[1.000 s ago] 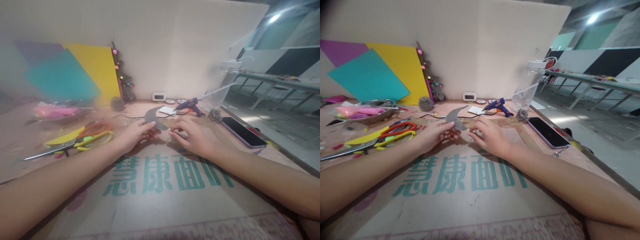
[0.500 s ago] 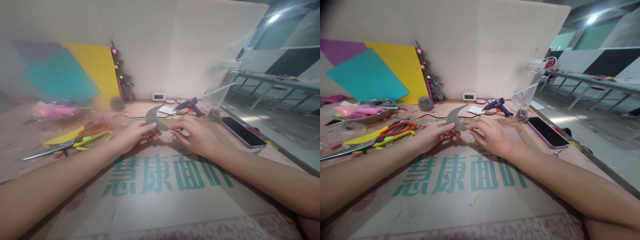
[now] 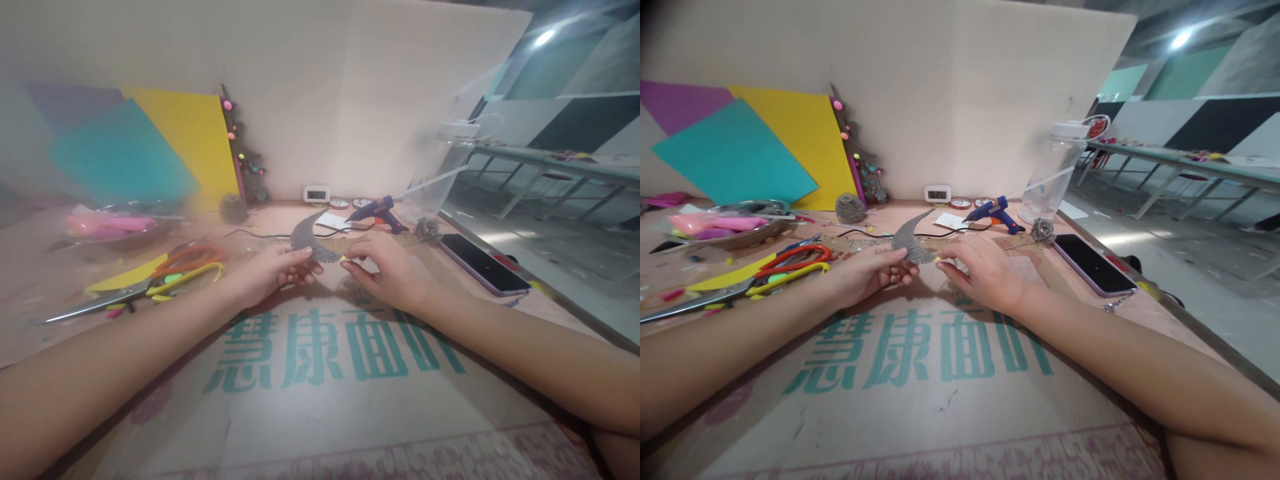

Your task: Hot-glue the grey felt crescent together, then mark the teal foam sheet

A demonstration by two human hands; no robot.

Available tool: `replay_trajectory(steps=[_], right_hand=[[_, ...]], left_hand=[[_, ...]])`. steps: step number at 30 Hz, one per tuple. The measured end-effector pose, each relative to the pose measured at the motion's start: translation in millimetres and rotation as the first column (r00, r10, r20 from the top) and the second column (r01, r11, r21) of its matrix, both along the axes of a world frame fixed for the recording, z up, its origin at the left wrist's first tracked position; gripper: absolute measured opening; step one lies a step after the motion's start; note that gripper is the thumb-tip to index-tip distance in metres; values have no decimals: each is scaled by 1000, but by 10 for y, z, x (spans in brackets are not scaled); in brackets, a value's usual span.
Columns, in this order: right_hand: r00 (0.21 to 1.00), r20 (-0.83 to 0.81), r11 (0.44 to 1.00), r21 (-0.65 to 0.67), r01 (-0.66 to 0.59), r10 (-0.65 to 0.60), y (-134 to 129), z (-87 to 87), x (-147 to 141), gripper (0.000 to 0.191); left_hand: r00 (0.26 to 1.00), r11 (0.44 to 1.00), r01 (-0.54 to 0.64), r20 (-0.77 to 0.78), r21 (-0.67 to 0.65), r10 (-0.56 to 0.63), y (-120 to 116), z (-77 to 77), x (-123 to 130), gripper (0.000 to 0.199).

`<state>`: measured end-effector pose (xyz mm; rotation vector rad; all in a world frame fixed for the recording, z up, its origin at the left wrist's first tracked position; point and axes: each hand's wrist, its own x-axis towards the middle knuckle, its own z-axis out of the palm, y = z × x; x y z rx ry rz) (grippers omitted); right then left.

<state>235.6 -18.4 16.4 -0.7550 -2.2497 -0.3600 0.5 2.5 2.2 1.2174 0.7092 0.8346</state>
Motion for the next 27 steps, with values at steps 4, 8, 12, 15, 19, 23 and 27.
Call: replay_trajectory(steps=[4,8,12,15,19,23,27], right_hand=[[1000,13,1000,-24,11,-11,-21,20,-9,12],[1000,4,1000,-23,-7,7,-24,25,-11,10],[999,32,998,33,-45,44,-33,40,-19,8],[995,67,991,103,-85,79,-40,50,-25,6],[990,88,975,184,-125,111,-33,49,-20,9],[986,113,969,202,-145,124,-88,109,-29,12],[989,-20,988,36,-147,148,-283,276,-98,14]], left_hand=[[1000,1000,4,-6,-3,-4,0,-9,5,30],[1000,1000,8,-15,4,-8,2,-23,4,31],[999,999,30,-17,16,-30,11,-30,-1,33],[999,999,44,-9,20,-44,13,-24,4,34],[999,999,35,-34,15,-35,5,-32,14,37],[995,994,51,-94,93,-42,7,-87,6,39],[978,940,107,-203,324,-41,-8,-105,-11,53]])
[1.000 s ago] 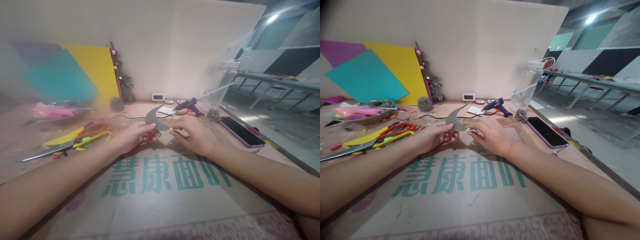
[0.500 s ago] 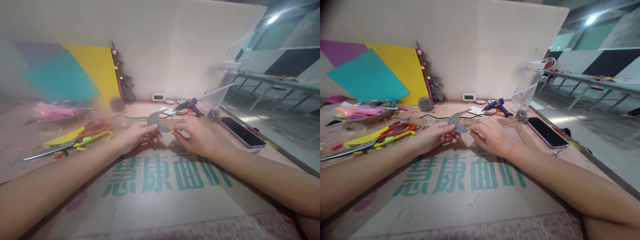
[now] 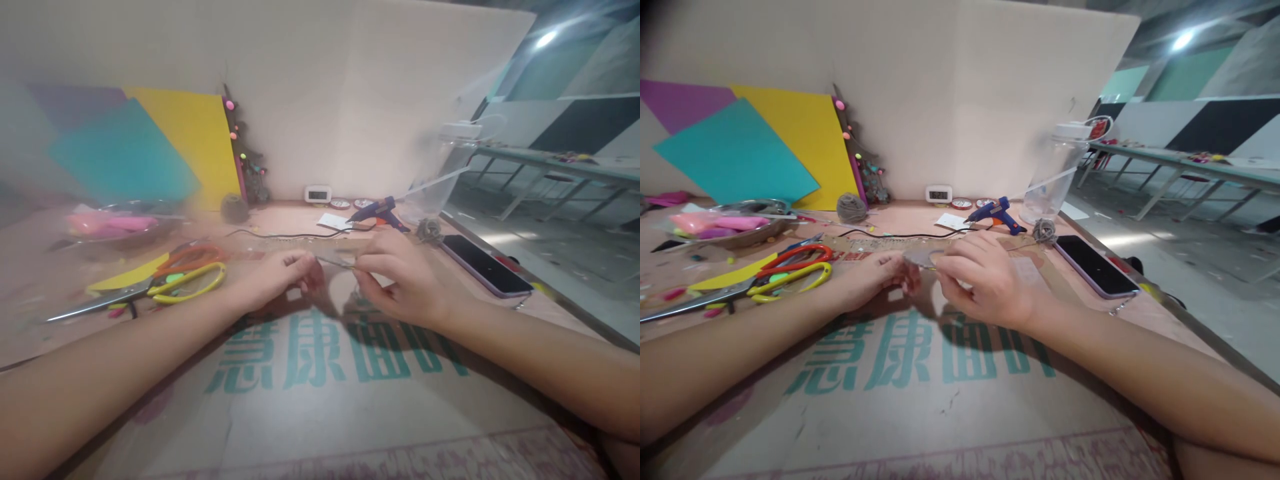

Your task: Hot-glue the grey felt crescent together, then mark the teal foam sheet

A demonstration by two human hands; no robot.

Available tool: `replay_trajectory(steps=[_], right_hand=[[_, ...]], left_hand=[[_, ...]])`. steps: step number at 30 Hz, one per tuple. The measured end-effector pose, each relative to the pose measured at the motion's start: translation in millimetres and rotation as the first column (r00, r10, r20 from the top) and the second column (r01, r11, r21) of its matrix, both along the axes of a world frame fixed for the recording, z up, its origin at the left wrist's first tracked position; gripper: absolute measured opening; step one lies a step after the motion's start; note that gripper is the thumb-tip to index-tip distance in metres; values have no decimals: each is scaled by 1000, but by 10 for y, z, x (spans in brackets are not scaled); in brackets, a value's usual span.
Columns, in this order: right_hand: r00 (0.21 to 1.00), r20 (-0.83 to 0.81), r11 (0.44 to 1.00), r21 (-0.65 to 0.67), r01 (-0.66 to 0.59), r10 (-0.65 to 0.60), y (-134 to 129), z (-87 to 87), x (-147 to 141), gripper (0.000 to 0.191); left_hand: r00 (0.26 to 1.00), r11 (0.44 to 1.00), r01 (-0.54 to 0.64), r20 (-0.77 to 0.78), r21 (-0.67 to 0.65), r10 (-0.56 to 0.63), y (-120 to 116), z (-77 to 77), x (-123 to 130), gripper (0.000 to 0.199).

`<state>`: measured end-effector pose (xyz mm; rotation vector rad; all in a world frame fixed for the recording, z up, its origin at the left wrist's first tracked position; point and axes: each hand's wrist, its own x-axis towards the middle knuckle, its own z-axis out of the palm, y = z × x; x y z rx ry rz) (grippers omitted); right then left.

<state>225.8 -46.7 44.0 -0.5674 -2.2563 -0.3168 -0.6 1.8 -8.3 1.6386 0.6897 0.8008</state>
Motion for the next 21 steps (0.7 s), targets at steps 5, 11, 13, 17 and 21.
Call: replay_trajectory(steps=[5,11,13,17,21], right_hand=[[884,-439,898,-436,-55,-160,-165,161,-132,12],[848,-451,614,-762,-203,-279,23,-52,-190,13],[863,-432,597,-775,-207,-263,76,-154,-186,14],[898,-372,623,-767,-154,-236,111,-257,-167,13],[870,-429,655,-734,-179,-244,133,-274,-149,16]], left_hand=[[979,962,-171,-70,213,189,-119,102,7,54],[996,976,-86,-12,198,91,-221,105,86,41],[990,972,-128,-32,199,137,-223,84,111,40],[978,950,-179,-58,254,200,-238,93,127,41],[961,911,-221,-82,348,264,-271,135,117,39]])
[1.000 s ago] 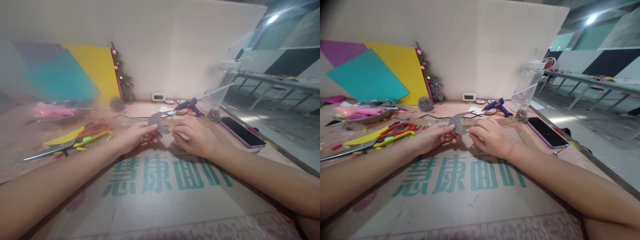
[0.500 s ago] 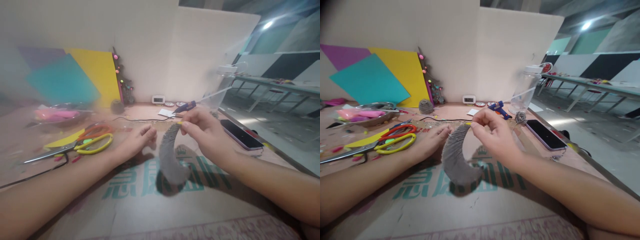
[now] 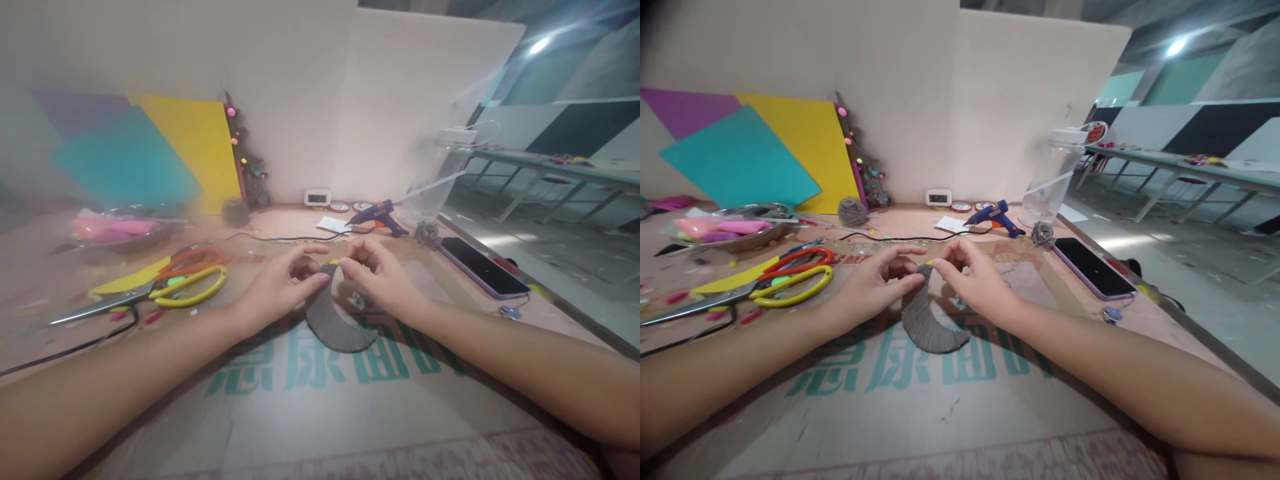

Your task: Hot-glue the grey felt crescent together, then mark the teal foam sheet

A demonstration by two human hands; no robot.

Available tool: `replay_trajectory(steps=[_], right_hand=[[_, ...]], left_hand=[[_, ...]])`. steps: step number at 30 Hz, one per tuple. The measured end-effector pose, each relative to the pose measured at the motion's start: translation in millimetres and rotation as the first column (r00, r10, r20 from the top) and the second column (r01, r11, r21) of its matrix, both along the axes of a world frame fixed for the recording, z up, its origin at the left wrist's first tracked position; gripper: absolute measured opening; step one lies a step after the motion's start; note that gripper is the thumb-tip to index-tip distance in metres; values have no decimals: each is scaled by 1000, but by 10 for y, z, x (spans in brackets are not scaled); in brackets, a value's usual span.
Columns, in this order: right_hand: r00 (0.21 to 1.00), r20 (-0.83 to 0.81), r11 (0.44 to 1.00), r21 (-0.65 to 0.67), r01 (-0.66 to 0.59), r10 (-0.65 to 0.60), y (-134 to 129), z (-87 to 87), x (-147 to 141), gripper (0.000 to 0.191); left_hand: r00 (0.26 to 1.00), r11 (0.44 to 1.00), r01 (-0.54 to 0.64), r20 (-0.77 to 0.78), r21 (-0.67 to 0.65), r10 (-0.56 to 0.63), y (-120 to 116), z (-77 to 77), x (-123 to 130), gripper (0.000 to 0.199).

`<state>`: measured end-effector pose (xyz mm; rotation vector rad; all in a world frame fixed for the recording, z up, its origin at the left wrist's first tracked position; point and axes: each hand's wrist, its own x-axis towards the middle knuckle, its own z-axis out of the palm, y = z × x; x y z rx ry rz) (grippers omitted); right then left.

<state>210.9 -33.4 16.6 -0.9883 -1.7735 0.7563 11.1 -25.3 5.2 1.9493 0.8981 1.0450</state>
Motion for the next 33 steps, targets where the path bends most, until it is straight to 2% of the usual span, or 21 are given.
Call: replay_trajectory(steps=[3,5,12,18,23,27,30,33], right_hand=[[996,-86,1000,12,-14,15,23,-14,13,15],[996,-85,999,39,-11,14,25,-26,19,13],[993,110,983,184,28,-48,-36,-28,10,7],[977,202,979,202,30,-71,-50,-7,6,12],[969,235,974,225,19,-73,-88,-10,-1,12],[966,251,976,219,8,-64,-109,-20,-3,10],[964,259,978,209,10,-65,-106,-30,0,9],[968,241,981,194,28,-75,-91,-33,3,10]], left_hand=[[999,999,-20,-27,37,21,-13,15,-2,37],[999,999,-16,-39,47,17,-18,18,-2,35],[997,999,-8,-81,53,12,-40,43,2,30],[994,998,-30,-102,61,36,-43,38,5,28],[994,998,15,-104,58,-8,-27,26,-4,22],[995,999,28,-95,27,-25,-18,19,-2,21],[997,998,45,-59,-44,-48,-8,-4,4,23],[996,989,84,39,-124,-80,3,-31,5,35]])
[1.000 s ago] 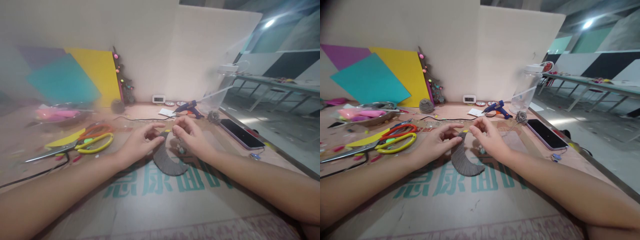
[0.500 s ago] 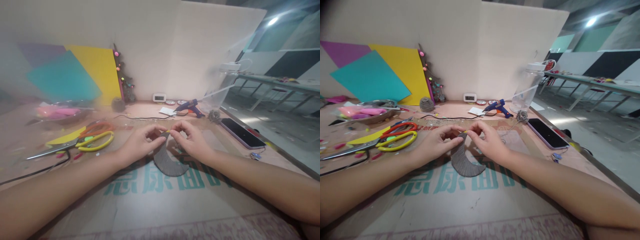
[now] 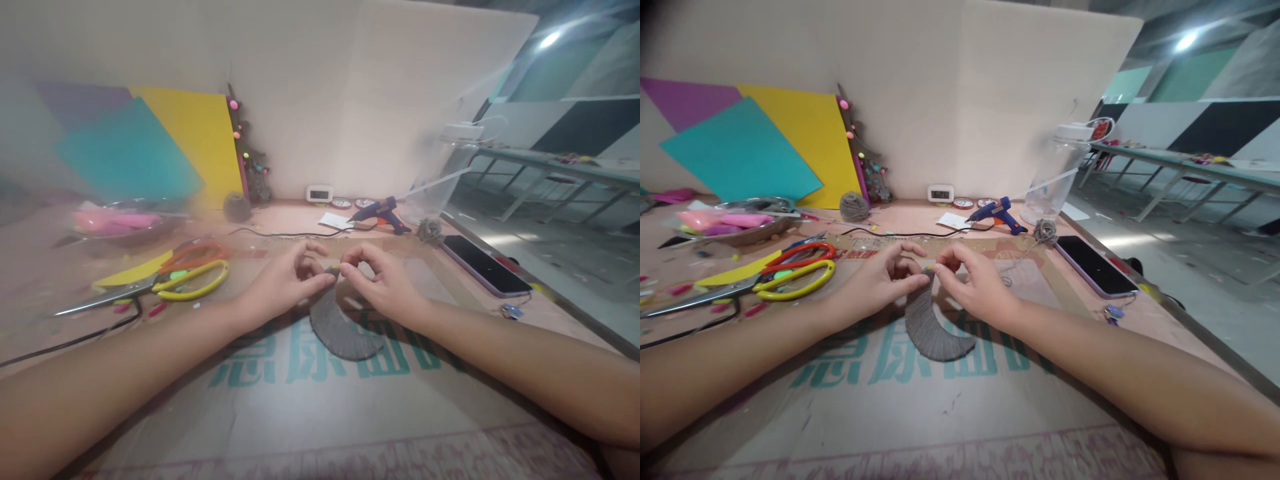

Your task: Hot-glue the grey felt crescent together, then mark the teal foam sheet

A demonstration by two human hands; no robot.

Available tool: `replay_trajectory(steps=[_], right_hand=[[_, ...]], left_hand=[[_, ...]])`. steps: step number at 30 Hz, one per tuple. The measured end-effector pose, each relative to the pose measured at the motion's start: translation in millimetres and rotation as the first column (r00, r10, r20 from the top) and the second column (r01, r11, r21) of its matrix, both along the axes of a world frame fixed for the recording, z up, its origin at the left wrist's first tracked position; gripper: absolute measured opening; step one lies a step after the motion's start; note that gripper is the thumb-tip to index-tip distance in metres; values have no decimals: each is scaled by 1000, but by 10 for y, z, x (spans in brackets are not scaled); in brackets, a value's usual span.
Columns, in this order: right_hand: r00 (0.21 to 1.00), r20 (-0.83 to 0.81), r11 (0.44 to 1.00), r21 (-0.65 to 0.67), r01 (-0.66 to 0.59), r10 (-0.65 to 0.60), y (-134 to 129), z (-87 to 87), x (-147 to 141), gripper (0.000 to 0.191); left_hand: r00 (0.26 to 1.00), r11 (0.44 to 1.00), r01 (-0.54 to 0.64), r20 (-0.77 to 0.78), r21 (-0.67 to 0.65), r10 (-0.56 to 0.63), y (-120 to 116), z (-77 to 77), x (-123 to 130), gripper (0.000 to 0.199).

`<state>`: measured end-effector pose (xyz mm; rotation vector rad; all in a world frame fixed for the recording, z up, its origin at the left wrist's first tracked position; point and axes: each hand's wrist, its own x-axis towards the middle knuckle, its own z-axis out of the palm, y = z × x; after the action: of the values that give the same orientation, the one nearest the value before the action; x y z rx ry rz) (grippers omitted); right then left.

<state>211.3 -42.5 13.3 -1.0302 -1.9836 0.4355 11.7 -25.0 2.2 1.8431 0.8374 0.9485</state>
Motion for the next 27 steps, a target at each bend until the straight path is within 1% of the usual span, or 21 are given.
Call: replay_trajectory(steps=[2,3,6,8,10,14,18,23,27], right_hand=[[1000,-21,1000,-7,5,-5,11,4,1,11],[1000,-27,1000,-10,3,-3,15,7,0,11],[999,-33,1000,-3,-7,7,16,16,-3,11],[999,-30,1000,-4,-10,10,11,17,-5,10],[1000,-25,1000,-15,-11,10,6,12,-6,10],[1000,-1,1000,-27,-8,8,5,-13,-1,10],[1000,10,1000,-19,-11,12,11,-25,2,9],[1000,25,1000,7,-16,16,9,-14,-2,10],[1000,7,1000,5,-13,13,11,-13,-3,9]], left_hand=[[999,1000,-8,35,15,8,4,-5,-2,42],[1000,999,-18,26,47,17,4,-3,-4,41],[997,987,-34,-61,155,44,-4,20,-10,30],[993,982,-36,-102,184,55,-12,36,-13,25],[991,981,-51,-111,187,72,-19,45,-13,23],[990,986,-84,-105,143,100,-23,39,-13,23],[992,996,-79,-97,50,84,-19,27,-18,26],[995,998,-64,-81,-23,62,3,7,-24,29],[1000,998,-18,18,-57,19,25,-11,-16,32]])
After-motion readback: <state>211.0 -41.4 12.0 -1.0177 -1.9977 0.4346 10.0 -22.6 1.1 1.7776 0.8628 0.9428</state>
